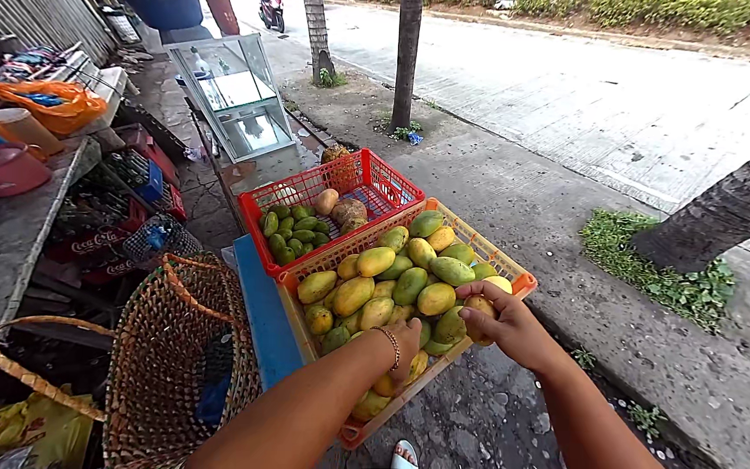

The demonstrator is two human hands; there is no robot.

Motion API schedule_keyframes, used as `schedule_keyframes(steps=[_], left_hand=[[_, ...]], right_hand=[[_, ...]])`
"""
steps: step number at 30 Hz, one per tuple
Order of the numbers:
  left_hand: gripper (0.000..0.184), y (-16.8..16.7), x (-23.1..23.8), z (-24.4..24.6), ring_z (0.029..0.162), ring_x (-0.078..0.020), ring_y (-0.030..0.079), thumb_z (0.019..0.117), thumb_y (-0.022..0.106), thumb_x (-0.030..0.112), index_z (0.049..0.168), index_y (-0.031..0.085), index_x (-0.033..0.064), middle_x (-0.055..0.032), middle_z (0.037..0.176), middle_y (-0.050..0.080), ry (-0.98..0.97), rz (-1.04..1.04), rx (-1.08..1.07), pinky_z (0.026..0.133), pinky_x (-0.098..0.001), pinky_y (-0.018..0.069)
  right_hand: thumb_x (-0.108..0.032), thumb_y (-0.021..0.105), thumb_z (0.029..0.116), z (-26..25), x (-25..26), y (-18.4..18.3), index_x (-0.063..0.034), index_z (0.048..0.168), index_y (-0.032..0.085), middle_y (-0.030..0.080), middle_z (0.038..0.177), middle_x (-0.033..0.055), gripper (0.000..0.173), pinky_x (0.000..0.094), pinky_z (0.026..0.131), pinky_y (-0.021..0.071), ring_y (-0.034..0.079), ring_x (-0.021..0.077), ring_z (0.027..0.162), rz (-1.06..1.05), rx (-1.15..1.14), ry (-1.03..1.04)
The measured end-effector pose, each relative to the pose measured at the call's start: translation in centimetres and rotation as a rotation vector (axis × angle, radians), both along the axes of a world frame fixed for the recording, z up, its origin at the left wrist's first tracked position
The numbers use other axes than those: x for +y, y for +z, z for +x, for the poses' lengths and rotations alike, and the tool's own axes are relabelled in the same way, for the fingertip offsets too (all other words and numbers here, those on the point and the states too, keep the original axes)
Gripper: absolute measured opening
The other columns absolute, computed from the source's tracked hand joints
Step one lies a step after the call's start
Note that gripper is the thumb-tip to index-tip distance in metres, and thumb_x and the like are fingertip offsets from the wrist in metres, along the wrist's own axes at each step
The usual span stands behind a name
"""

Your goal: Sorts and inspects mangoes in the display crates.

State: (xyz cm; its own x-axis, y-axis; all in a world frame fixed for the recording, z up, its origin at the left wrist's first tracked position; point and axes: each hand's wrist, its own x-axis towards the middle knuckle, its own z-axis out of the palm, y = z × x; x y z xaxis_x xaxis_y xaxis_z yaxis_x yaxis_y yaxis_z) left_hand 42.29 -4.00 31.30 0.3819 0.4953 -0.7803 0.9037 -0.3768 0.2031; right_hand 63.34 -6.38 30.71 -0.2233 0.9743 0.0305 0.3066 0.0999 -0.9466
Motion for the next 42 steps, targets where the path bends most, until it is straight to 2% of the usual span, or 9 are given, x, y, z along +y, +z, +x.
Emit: schedule_keyframes(steps=[4,9,13,16,19,25,30,35,42], left_hand=[[0.096,0.0,-0.7,0.2,0.12,-0.0478,0.06,0.0822,0.078,0.004,0.155,0.015,-0.0013,-0.0328,0.127,0.059,-0.001,-0.011,0.024,0.097,-0.0632,0.0484],[0.085,0.2,-0.1,-1.5,0.122,-0.0455,0.058,0.0772,0.084,0.011,0.146,0.034,0.0026,-0.0288,0.135,0.054,0.179,0.051,-0.218,0.097,-0.0626,0.0495],[0.085,0.7,0.4,-4.0,0.125,-0.0354,0.058,0.0762,0.085,0.019,0.145,0.038,0.003,-0.0235,0.137,0.055,0.73,0.123,-0.594,0.103,-0.0536,0.0495],[0.083,-0.3,0.2,-5.2,0.112,-0.0373,0.065,0.08,0.079,0.005,0.148,0.031,0.0071,-0.0262,0.133,0.054,1.231,0.055,-0.981,0.085,-0.0519,0.06],[0.076,-0.3,0.0,-6.2,0.107,-0.0417,0.066,0.0889,0.071,0.001,0.15,0.027,0.0127,-0.0263,0.134,0.053,1.488,-0.033,-1.157,0.076,-0.0551,0.0604],[0.079,-0.4,-0.8,-7.1,0.103,-0.0359,0.068,0.0828,0.073,-0.006,0.147,0.029,0.0095,-0.0247,0.128,0.056,1.5,0.026,-1.296,0.078,-0.0481,0.0614],[0.077,0.1,-1.4,-8.0,0.106,-0.0323,0.065,0.082,0.075,-0.004,0.144,0.032,0.0073,-0.0214,0.125,0.056,1.428,0.062,-1.314,0.085,-0.0472,0.0589],[0.058,0.9,-1.8,-8.6,0.102,-0.0295,0.066,0.0852,0.07,-0.002,0.136,0.044,0.0039,-0.0191,0.116,0.062,1.372,0.065,-1.362,0.086,-0.0447,0.0574],[0.048,1.7,-2.0,-9.2,0.103,-0.0271,0.067,0.0819,0.067,-0.006,0.128,0.059,0.0031,-0.0182,0.118,0.065,1.203,-0.004,-1.317,0.088,-0.0417,0.0581]], right_hand=[[-0.029,0.068,0.0919,-1.0,0.0,0.1,-0.0068,0.125,0.06,0.07,0.107,0.0135,0.041,0.0391,0.082,0.0624,0.072,0.0239,0.092,-0.204,0.272,-0.032],[-0.011,0.07,0.0847,-1.8,0.2,0.0,-0.0117,0.151,0.041,0.059,0.137,0.0178,0.072,0.0413,0.098,0.0584,0.067,0.0268,0.116,-0.3,0.365,0.147],[-0.013,0.078,0.0823,-2.9,0.7,-0.8,-0.0176,0.157,0.038,0.051,0.144,0.0168,0.085,0.0406,0.097,0.059,0.063,0.0248,0.122,-0.197,-0.045,0.087],[-0.015,0.083,0.0792,-4.6,0.8,-1.3,-0.0026,0.149,0.043,0.058,0.135,0.0193,0.081,0.0436,0.101,0.0546,0.062,0.0284,0.121,-0.139,-0.37,0.182],[-0.012,0.084,0.0774,-7.2,0.6,-1.8,-0.0014,0.134,0.058,0.061,0.131,0.0204,0.064,0.0481,0.104,0.0508,0.06,0.0332,0.121,-0.136,-0.497,0.435],[-0.002,0.083,0.075,-11.1,1.5,-2.3,-0.0007,0.127,0.065,0.064,0.127,0.0216,0.055,0.0518,0.106,0.0467,0.06,0.036,0.121,-0.11,-0.621,0.729],[0.001,0.082,0.078,-11.3,1.7,-2.3,0.004,0.13,0.053,0.063,0.127,0.023,0.06,0.0531,0.103,0.0486,0.062,0.0365,0.12,-0.19,-0.638,0.769],[0.003,0.08,0.0763,-11.9,1.6,-3.1,0.0038,0.134,0.046,0.044,0.141,0.0258,0.067,0.0464,0.099,0.0526,0.058,0.0376,0.121,-0.18,-0.665,0.745],[-0.006,0.076,0.0858,-8.7,2.6,-1.0,-0.0002,0.125,0.057,0.064,0.125,0.016,0.043,0.0416,0.087,0.0581,0.068,0.0249,0.103,-0.151,-0.214,0.437]])
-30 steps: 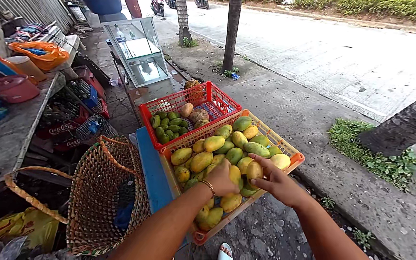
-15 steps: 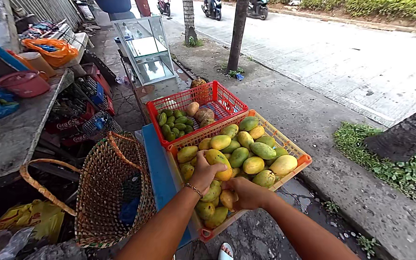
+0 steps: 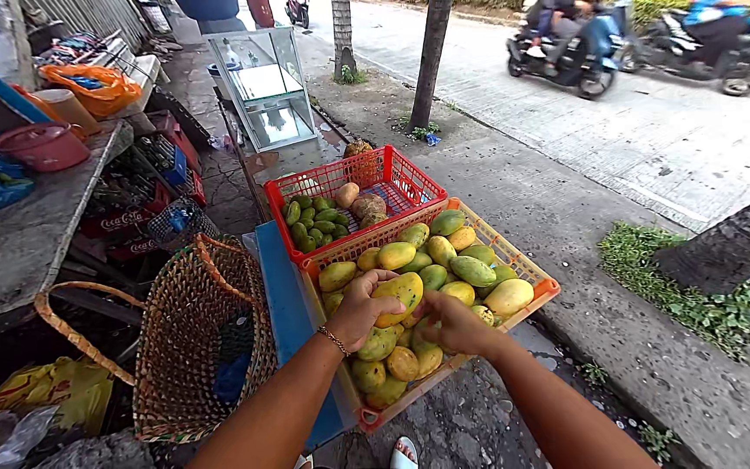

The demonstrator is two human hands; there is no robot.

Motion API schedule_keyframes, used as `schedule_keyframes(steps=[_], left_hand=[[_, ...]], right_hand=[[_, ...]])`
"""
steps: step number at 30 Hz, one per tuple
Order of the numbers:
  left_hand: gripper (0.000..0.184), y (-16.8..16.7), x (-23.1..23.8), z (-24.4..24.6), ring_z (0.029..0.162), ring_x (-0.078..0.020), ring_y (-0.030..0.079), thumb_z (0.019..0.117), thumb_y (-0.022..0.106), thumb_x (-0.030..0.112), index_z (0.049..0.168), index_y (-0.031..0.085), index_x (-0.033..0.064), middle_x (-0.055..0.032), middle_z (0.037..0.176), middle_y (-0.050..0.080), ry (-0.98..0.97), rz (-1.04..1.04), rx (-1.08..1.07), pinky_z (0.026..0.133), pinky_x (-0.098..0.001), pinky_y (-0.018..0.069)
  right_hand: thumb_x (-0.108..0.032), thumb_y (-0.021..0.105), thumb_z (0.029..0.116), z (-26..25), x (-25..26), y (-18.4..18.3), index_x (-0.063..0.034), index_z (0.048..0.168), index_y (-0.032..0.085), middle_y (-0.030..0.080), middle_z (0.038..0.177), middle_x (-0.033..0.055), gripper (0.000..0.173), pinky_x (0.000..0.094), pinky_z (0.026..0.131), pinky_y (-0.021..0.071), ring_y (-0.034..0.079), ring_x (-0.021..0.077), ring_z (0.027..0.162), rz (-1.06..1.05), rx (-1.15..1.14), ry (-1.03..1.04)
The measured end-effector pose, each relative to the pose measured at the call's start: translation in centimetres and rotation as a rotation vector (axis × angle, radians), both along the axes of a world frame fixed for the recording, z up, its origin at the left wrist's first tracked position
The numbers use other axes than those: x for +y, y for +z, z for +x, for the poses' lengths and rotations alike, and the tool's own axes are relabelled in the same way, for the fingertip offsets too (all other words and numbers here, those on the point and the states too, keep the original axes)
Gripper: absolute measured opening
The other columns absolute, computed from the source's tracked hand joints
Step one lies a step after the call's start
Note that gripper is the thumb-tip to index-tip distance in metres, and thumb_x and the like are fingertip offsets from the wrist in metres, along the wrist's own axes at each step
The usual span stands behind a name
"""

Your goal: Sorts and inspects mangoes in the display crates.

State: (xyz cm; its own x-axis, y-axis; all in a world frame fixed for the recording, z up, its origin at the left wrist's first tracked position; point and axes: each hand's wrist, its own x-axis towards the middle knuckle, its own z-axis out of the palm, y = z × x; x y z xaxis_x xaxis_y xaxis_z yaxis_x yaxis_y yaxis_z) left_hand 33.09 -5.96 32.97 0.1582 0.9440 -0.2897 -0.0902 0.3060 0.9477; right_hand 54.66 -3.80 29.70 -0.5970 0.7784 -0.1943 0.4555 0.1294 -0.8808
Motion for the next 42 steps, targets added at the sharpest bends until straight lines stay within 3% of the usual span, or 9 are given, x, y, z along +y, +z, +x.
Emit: schedule_keyframes(steps=[4,9,12,15,21,25,31,36,42], left_hand=[[0.051,0.7,0.0,0.3,0.109,-0.024,0.066,0.0792,0.076,0.008,0.129,0.062,0.0056,-0.0152,0.123,0.066,-0.175,-0.02,0.17,0.092,-0.0407,0.0573],[0.063,0.1,0.0,1.9,0.106,-0.0214,0.065,0.087,0.081,0.031,0.133,0.052,0.0002,-0.0154,0.12,0.063,-0.258,0.01,0.222,0.093,-0.0384,0.0557],[0.058,-0.2,0.3,1.8,0.121,-0.0268,0.062,0.0942,0.074,0.034,0.136,0.055,-0.0018,-0.0172,0.129,0.064,-0.639,0.177,0.664,0.109,-0.0469,0.046],[0.043,-0.4,-0.3,3.9,0.136,-0.0394,0.047,0.095,0.069,0.022,0.137,0.062,0.0149,-0.0141,0.138,0.061,-1.093,0.319,1.208,0.112,-0.0715,0.0236],[0.058,-2.6,-0.8,7.7,0.135,-0.0407,0.046,0.0885,0.07,0.012,0.142,0.058,0.0312,-0.0136,0.138,0.06,-1.468,0.299,1.604,0.112,-0.0709,0.0231],[0.047,-3.0,-0.6,8.0,0.13,-0.0391,0.052,0.0915,0.068,0.015,0.137,0.062,0.0263,-0.0144,0.134,0.062,-1.483,0.278,1.605,0.112,-0.0709,0.0241],[0.07,-3.2,-0.9,7.2,0.125,-0.043,0.055,0.0828,0.079,0.023,0.144,0.046,0.0169,-0.0194,0.122,0.066,-1.229,0.299,1.564,0.11,-0.0682,0.0287],[0.075,-2.6,-0.3,7.1,0.137,-0.0495,0.042,0.0863,0.079,0.033,0.15,0.044,0.0149,-0.0265,0.146,0.047,-1.247,0.225,1.547,0.11,-0.0742,0.0252],[0.067,-2.2,0.1,6.2,0.138,-0.0449,0.044,0.0849,0.08,0.034,0.145,0.054,0.0224,-0.0191,0.142,0.056,-1.243,0.231,1.507,0.111,-0.077,0.0199]], right_hand=[[-0.022,0.093,0.0671,1.7,-0.1,1.5,-0.0359,0.16,0.016,0.041,0.154,0.0088,0.121,0.0425,0.084,0.0641,0.071,0.0269,0.105,-0.222,0.405,-0.07],[-0.014,0.09,0.0702,3.1,0.0,1.7,-0.0189,0.135,0.065,0.067,0.129,0.0012,0.069,0.0368,0.097,0.0583,0.066,0.0149,0.113,0.072,0.193,0.02],[-0.018,0.09,0.0677,5.7,0.6,1.7,-0.0171,0.128,0.066,0.071,0.118,0.0021,0.065,0.0373,0.092,0.0602,0.07,0.0147,0.105,0.067,0.065,-0.082],[-0.025,0.091,0.0651,7.6,0.3,1.4,-0.0164,0.126,0.065,0.072,0.115,0.0022,0.067,0.0355,0.091,0.0599,0.07,0.0139,0.103,0.053,0.035,-0.167],[-0.03,0.09,0.0676,8.3,-0.9,0.1,-0.0088,0.128,0.06,0.072,0.115,0.0071,0.07,0.0356,0.092,0.0604,0.071,0.0187,0.104,0.045,0.247,-0.275],[-0.032,0.09,0.0701,8.7,-1.7,-0.8,-0.0055,0.129,0.055,0.07,0.117,0.0099,0.074,0.037,0.093,0.0598,0.07,0.0213,0.106,0.007,0.339,-0.293],[-0.02,0.088,0.0703,9.4,-2.6,-1.5,-0.0032,0.126,0.048,0.068,0.121,0.0136,0.071,0.0396,0.094,0.0607,0.07,0.0249,0.109,-0.082,0.446,-0.334],[-0.021,0.089,0.0686,8.1,-2.2,-1.3,-0.0035,0.126,0.05,0.067,0.121,0.0113,0.071,0.0383,0.092,0.0608,0.069,0.0227,0.109,-0.096,0.386,-0.276],[-0.017,0.084,0.0766,5.7,-0.7,-1.3,-0.0086,0.143,0.048,0.065,0.127,0.0101,0.076,0.0386,0.099,0.055,0.065,0.0198,0.117,0.015,0.078,-0.001]])
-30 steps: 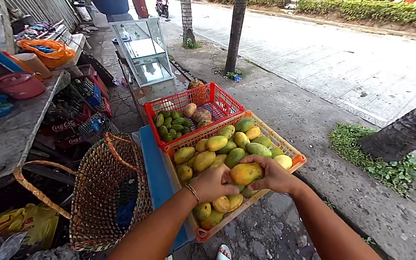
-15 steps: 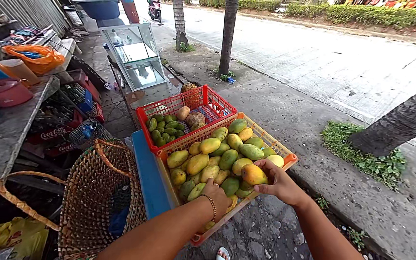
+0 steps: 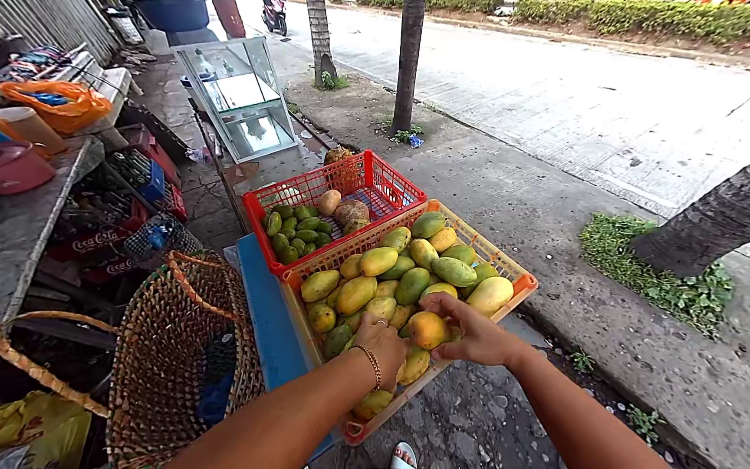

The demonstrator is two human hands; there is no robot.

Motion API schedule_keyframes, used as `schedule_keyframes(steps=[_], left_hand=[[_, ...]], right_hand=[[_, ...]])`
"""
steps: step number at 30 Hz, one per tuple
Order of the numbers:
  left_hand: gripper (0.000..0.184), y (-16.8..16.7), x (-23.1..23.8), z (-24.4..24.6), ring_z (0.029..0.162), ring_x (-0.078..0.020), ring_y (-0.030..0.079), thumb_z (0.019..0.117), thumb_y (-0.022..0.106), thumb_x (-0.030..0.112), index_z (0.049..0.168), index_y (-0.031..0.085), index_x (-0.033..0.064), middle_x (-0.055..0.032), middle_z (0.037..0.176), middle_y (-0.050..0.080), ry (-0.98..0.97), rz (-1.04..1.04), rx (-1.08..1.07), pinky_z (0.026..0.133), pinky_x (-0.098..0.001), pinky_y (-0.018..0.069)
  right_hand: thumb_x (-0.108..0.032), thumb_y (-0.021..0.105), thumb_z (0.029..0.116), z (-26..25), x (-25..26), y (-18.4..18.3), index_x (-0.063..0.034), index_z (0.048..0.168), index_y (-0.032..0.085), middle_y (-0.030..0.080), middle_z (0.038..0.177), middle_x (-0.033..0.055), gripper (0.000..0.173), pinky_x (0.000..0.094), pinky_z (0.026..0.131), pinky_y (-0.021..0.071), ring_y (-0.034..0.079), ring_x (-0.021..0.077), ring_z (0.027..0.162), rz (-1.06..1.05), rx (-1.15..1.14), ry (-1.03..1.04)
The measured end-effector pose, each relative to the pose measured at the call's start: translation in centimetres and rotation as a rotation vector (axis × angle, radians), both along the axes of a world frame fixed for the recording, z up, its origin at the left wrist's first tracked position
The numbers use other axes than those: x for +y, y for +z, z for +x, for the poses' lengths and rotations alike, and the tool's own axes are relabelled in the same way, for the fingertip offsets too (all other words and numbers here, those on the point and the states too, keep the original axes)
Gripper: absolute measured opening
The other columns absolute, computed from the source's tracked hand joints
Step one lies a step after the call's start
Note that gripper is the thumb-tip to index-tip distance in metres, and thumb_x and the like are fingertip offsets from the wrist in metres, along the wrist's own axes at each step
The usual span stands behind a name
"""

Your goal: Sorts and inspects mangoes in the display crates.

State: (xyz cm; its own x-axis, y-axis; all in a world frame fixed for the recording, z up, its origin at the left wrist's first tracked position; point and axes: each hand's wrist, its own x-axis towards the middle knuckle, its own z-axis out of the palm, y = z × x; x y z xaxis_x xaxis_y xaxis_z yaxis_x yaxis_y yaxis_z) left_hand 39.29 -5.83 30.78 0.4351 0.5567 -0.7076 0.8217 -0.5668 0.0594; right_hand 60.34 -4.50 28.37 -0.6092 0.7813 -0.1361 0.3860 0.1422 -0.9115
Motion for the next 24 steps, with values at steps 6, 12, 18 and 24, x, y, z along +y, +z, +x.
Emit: schedule_keyframes(steps=[6,12,18,24], left_hand=[[0.076,0.0,0.1,-1.3,0.143,-0.0443,0.039,0.0846,0.08,0.046,0.147,0.052,0.0144,-0.0157,0.145,0.056,0.021,-0.013,-0.085,0.113,-0.0788,0.0099],[0.054,-0.1,-0.1,-2.8,0.142,-0.0425,0.038,0.0896,0.074,0.023,0.14,0.058,0.013,-0.0168,0.146,0.051,0.094,0.013,-0.174,0.111,-0.072,0.0264],[0.078,1.6,-0.9,-3.3,0.142,-0.0462,0.035,0.083,0.08,0.025,0.147,0.043,0.0015,-0.0252,0.149,0.04,0.376,0.088,-0.104,0.11,-0.0607,0.0389],[0.067,1.5,-0.3,-5.0,0.133,-0.0398,0.047,0.0789,0.08,0.025,0.14,0.056,0.0118,-0.021,0.138,0.051,0.519,0.096,-0.426,0.109,-0.0538,0.0436]], right_hand=[[-0.016,0.083,0.0765,-1.1,0.7,-0.6,-0.0153,0.142,0.057,0.057,0.137,0.0137,0.071,0.0386,0.104,0.0511,0.059,0.0228,0.123,0.083,-0.165,0.075],[-0.017,0.086,0.0737,-0.4,0.9,-1.2,-0.0086,0.136,0.058,0.061,0.131,0.0125,0.069,0.0364,0.102,0.0529,0.062,0.0202,0.117,0.013,-0.139,0.053],[-0.016,0.084,0.0765,-0.5,0.9,-1.2,-0.0078,0.14,0.056,0.061,0.134,0.0131,0.069,0.0361,0.102,0.0532,0.063,0.0197,0.118,-0.005,-0.113,0.061],[-0.023,0.087,0.0713,-0.4,1.0,-0.7,-0.0075,0.135,0.053,0.065,0.126,0.01,0.074,0.0382,0.094,0.059,0.068,0.0201,0.111,-0.141,0.106,-0.079]])
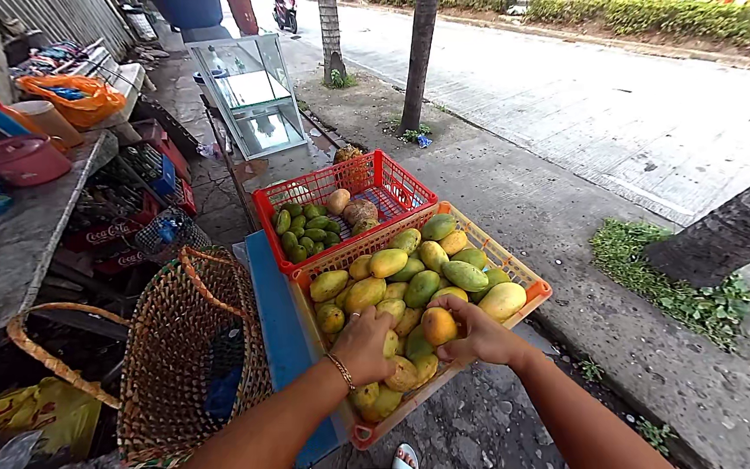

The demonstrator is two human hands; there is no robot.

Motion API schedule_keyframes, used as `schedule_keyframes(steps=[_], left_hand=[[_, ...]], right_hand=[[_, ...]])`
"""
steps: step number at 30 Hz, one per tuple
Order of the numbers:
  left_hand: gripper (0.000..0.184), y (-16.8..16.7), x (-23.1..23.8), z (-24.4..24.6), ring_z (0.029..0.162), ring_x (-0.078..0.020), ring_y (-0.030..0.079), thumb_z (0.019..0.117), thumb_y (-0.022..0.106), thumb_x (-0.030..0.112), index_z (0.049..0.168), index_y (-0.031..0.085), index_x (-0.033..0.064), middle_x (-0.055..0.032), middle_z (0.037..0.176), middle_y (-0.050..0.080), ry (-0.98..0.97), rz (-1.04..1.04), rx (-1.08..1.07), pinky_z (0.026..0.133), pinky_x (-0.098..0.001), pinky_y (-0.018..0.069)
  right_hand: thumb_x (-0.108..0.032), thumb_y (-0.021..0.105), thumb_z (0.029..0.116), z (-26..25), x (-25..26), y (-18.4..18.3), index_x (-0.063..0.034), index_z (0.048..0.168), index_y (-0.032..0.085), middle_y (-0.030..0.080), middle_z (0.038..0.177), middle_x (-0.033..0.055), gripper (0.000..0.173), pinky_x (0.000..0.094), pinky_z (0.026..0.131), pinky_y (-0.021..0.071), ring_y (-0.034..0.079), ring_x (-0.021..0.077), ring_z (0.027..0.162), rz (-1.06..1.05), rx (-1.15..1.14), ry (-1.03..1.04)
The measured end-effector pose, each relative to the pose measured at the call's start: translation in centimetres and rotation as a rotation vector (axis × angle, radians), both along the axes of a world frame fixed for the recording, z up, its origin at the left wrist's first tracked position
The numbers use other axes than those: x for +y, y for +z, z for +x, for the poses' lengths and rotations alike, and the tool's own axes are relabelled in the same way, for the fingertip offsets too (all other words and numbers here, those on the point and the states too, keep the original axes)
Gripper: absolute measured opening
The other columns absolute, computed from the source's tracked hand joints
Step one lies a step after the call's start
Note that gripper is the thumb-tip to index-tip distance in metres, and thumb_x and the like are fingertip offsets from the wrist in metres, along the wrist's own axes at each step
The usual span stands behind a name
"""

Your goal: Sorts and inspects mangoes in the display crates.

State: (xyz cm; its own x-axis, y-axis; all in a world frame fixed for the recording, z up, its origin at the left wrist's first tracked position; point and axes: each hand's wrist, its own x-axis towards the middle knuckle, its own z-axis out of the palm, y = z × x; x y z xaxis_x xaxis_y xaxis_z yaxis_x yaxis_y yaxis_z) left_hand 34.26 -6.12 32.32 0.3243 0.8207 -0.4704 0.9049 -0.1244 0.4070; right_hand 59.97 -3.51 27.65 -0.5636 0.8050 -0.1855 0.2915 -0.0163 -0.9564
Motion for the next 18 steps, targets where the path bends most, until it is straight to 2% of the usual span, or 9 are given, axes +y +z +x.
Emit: schedule_keyframes(steps=[2,6,8,10,11,13,14,16,18], left_hand=[[0.061,0.6,0.4,-1.5,0.121,-0.0276,0.059,0.0756,0.08,0.024,0.133,0.063,0.0119,-0.0145,0.131,0.06,0.215,0.018,-0.399,0.102,-0.0459,0.0502],[0.043,1.1,-0.2,-3.6,0.069,-0.0244,0.07,0.0728,0.069,0.027,0.112,0.061,0.0097,-0.0143,0.096,0.068,0.548,-0.318,-1.348,0.059,-0.0397,0.0617],[0.063,0.1,-0.8,-4.4,0.065,-0.0229,0.071,0.0769,0.076,0.039,0.131,0.055,0.0125,-0.0183,0.118,0.068,0.479,-0.475,-1.577,0.054,-0.0349,0.0604],[0.104,-1.4,-1.4,-5.0,0.069,-0.025,0.073,0.0805,0.077,0.038,0.162,0.014,0.0238,-0.0221,0.142,0.057,0.324,-0.594,-1.72,0.057,-0.0345,0.0616],[0.105,-2.2,-1.9,-5.2,0.071,-0.0271,0.073,0.0827,0.077,0.035,0.163,0.01,0.0282,-0.0227,0.136,0.06,0.276,-0.638,-1.806,0.059,-0.0363,0.0622],[0.068,-3.7,-3.1,-5.7,0.074,-0.0302,0.072,0.0865,0.074,0.031,0.147,0.045,0.0193,-0.0222,0.113,0.068,0.22,-0.708,-1.992,0.059,-0.0397,0.0616],[0.056,-4.4,-3.5,-6.2,0.075,-0.0285,0.072,0.087,0.073,0.032,0.137,0.057,0.012,-0.023,0.118,0.067,0.195,-0.735,-2.059,0.059,-0.038,0.0605],[0.054,-5.5,-4.0,-7.5,0.081,-0.0273,0.071,0.0876,0.072,0.031,0.133,0.061,0.0052,-0.0257,0.14,0.057,0.141,-0.777,-2.173,0.06,-0.0347,0.0591],[0.058,-6.3,-4.4,-8.7,0.087,-0.029,0.07,0.0884,0.071,0.031,0.138,0.056,0.0037,-0.0271,0.15,0.047,0.118,-0.781,-2.262,0.062,-0.0345,0.0584]], right_hand=[[-0.03,0.088,0.0684,-0.1,-0.3,0.4,-0.0069,0.133,0.052,0.067,0.121,0.0116,0.077,0.0402,0.092,0.0597,0.069,0.0224,0.108,-0.097,0.206,-0.13],[-0.03,0.081,0.0821,-2.1,-0.4,3.2,-0.0074,0.134,0.054,0.068,0.118,0.0128,0.063,0.0392,0.09,0.0607,0.071,0.0229,0.103,-0.16,0.336,-0.324],[-0.026,0.073,0.0917,-4.1,-0.6,4.9,-0.0087,0.139,0.054,0.068,0.122,0.0124,0.054,0.0399,0.09,0.0605,0.07,0.0223,0.104,-0.042,0.238,-0.332],[-0.031,0.069,0.096,-5.9,-1.0,6.5,-0.0102,0.151,0.045,0.06,0.135,0.0136,0.063,0.0401,0.095,0.0584,0.067,0.0215,0.112,0.09,0.13,-0.239],[-0.034,0.065,0.0985,-6.4,-1.1,7.1,-0.0098,0.155,0.04,0.057,0.139,0.0138,0.066,0.0391,0.097,0.0573,0.065,0.021,0.115,0.122,0.12,-0.176],[-0.03,0.058,0.1036,-6.9,-1.1,7.4,-0.0067,0.152,0.043,0.064,0.131,0.0126,0.056,0.0389,0.093,0.0617,0.071,0.0218,0.108,0.111,0.187,-0.126],[-0.028,0.056,0.1047,-6.9,-0.9,6.8,-0.0049,0.146,0.048,0.067,0.125,0.0117,0.048,0.0388,0.088,0.0631,0.073,0.0217,0.102,0.127,0.147,-0.113],[-0.025,0.059,0.1036,-6.7,-0.5,4.5,0.0017,0.132,0.058,0.068,0.121,0.0159,0.039,0.0424,0.089,0.0593,0.071,0.0244,0.099,0.241,-0.149,0.041],[-0.029,0.07,0.0975,-7.6,-0.8,1.8,0.0002,0.13,0.064,0.067,0.126,0.0225,0.044,0.0593,0.102,0.0497,0.065,0.0381,0.116,0.243,-0.503,0.297]])
